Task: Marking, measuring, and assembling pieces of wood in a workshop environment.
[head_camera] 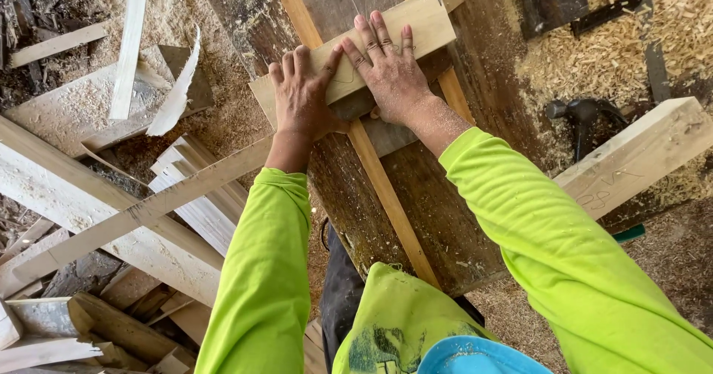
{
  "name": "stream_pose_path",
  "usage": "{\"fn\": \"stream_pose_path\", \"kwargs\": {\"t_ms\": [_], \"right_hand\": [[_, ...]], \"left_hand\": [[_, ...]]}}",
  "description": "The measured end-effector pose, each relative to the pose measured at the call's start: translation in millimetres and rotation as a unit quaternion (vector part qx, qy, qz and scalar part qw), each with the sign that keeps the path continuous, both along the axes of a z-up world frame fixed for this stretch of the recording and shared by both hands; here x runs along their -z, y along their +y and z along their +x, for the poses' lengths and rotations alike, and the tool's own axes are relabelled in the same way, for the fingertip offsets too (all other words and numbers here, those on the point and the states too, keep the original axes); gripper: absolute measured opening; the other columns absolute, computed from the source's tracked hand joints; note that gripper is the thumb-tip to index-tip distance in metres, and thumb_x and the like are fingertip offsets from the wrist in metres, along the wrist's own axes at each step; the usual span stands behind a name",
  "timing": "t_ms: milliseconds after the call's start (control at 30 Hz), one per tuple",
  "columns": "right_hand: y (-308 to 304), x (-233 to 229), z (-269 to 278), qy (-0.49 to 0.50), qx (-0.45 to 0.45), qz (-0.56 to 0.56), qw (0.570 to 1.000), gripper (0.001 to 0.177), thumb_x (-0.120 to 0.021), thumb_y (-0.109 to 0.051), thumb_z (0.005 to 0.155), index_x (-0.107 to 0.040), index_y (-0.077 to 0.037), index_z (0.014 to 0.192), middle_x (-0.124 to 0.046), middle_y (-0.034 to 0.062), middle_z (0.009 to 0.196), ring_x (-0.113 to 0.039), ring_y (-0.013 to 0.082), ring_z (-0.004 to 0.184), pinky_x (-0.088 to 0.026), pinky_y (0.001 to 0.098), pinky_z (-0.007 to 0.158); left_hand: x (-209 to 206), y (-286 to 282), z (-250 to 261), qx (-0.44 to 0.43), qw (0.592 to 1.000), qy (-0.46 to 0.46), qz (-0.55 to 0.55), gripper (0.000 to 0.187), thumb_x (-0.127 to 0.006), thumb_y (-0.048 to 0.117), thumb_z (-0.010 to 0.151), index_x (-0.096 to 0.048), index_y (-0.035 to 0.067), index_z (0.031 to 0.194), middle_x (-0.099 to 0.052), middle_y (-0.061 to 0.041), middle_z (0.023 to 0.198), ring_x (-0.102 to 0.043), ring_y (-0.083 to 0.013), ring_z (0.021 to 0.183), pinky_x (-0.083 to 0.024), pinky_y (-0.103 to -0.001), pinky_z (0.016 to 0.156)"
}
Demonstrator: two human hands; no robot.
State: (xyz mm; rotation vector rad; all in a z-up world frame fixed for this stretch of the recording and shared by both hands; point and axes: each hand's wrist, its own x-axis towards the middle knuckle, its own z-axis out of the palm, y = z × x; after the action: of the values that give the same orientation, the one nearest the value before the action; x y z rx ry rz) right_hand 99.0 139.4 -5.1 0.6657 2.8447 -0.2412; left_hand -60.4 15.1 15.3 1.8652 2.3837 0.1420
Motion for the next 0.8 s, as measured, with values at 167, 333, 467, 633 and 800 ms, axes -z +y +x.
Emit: {"fn": "stream_pose_path", "kwargs": {"t_ms": [167,333,467,633,800], "right_hand": [[9.5,13.6,-5.8,0.027,-0.012,0.035,0.999,0.145,-0.097,-0.036,0.064,-0.001,-0.018,0.171,0.007,0.0229,0.172,0.008,0.0428,0.157,-0.005,0.0759,0.12],[16.2,12.6,-16.8,0.025,-0.005,0.03,0.999,0.147,-0.098,-0.039,0.063,0.0,-0.02,0.171,0.008,0.0216,0.172,0.009,0.0416,0.158,-0.004,0.0758,0.121],[24.4,17.2,-24.5,0.035,-0.008,0.046,0.998,0.149,-0.098,-0.044,0.061,0.0,-0.021,0.171,0.007,0.0212,0.173,0.008,0.041,0.158,-0.004,0.0754,0.121],[32.0,11.5,-38.4,0.022,0.001,0.044,0.999,0.151,-0.099,-0.046,0.059,0.0,-0.021,0.171,0.007,0.0207,0.173,0.008,0.0408,0.158,-0.004,0.075,0.121],[34.2,4.1,-49.2,0.025,0.01,0.044,0.999,0.15,-0.098,-0.044,0.06,-0.001,-0.021,0.171,0.006,0.0204,0.173,0.007,0.0401,0.158,-0.005,0.0742,0.122]], "left_hand": [[7.7,6.9,-11.2,0.006,1.0,-0.003,-0.016,0.154,-0.101,0.056,0.021,-0.036,0.038,0.159,-0.044,-0.019,0.136,-0.042,-0.0407,0.128,-0.03,-0.057,0.107],[8.3,12.3,-22.5,0.016,1.0,0.007,0.007,0.154,-0.101,0.058,0.021,-0.035,0.038,0.159,-0.044,-0.02,0.137,-0.042,-0.0411,0.128,-0.031,-0.057,0.107],[7.6,20.8,-31.1,0.017,1.0,0.01,-0.002,0.154,-0.101,0.059,0.022,-0.035,0.037,0.16,-0.044,-0.02,0.136,-0.041,-0.0415,0.128,-0.03,-0.057,0.107],[3.6,29.5,-42.1,0.017,1.0,0.011,-0.006,0.153,-0.101,0.057,0.025,-0.035,0.036,0.162,-0.044,-0.019,0.136,-0.042,-0.0407,0.128,-0.031,-0.056,0.108],[8.4,34.2,-51.9,0.026,0.999,0.023,0.015,0.153,-0.101,0.058,0.023,-0.036,0.035,0.16,-0.043,-0.019,0.136,-0.042,-0.0407,0.127,-0.031,-0.056,0.108]]}}
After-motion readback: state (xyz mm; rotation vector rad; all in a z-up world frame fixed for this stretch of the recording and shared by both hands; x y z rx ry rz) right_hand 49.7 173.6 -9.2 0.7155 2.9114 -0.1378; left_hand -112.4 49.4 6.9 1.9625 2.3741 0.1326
